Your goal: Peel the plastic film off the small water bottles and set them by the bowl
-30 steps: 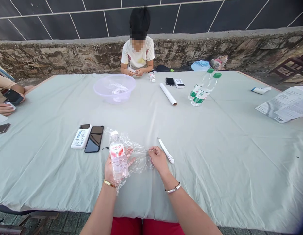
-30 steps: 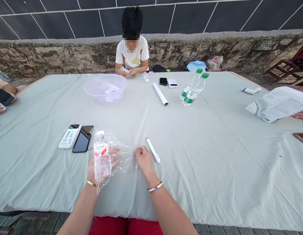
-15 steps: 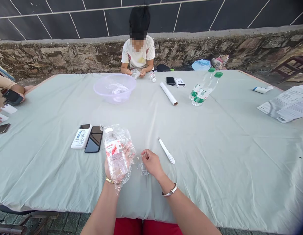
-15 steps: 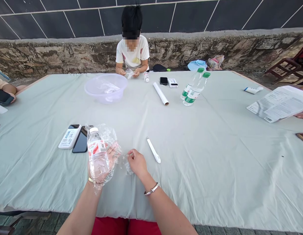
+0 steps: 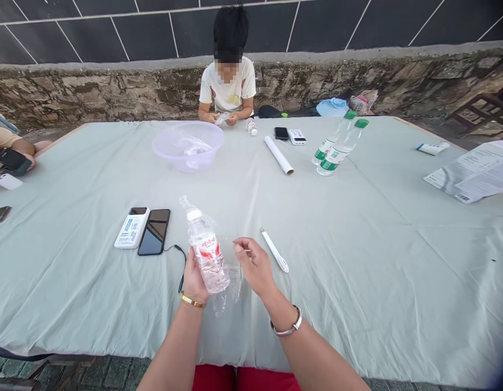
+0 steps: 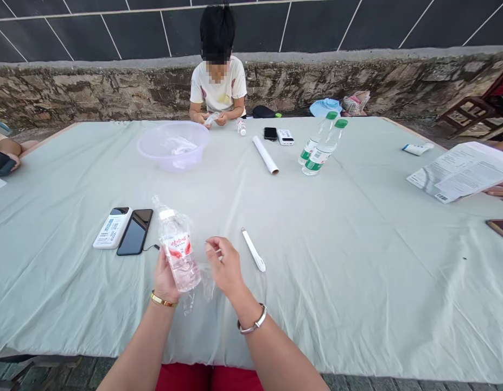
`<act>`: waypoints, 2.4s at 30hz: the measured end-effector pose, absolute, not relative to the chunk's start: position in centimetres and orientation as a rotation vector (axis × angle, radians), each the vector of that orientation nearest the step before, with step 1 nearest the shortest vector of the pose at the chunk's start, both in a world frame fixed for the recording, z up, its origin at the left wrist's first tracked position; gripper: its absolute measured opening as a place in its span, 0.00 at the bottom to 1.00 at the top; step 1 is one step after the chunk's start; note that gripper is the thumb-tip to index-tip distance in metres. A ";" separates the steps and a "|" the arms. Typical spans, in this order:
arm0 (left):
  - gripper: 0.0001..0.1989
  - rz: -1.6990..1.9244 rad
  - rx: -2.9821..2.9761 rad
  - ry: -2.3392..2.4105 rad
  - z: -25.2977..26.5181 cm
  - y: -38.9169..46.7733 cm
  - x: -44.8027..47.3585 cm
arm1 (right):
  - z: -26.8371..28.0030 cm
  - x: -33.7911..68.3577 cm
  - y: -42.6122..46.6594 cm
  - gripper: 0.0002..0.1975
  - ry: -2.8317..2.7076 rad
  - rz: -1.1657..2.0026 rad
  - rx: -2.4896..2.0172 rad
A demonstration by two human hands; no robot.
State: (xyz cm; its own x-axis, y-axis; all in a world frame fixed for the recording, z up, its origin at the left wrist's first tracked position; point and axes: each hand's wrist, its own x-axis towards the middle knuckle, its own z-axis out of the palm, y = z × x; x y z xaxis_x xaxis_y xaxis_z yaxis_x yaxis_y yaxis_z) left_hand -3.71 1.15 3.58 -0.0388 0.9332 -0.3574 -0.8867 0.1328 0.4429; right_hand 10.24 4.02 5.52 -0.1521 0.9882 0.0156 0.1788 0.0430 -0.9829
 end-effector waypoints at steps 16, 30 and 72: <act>0.14 1.438 0.476 1.179 4.8 2.3 -5.7 | 3.2 10.4 4.2 0.27 -0.812 2.135 -0.712; 0.10 1.650 0.384 1.020 11.5 1.4 -8.9 | 2.8 12.3 4.9 0.28 -0.839 2.029 -0.813; 0.16 1.062 0.476 0.802 11.4 0.6 -2.6 | 6.9 12.2 5.9 0.54 -1.597 1.506 -0.625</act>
State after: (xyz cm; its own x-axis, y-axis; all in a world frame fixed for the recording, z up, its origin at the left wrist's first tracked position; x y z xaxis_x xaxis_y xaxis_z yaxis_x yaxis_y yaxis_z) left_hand -2.56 0.64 11.37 0.2525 0.9032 -0.3472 -0.5809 0.4284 0.6921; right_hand 12.25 5.93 6.89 -0.5290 0.8166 0.2311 -0.1831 0.1560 -0.9706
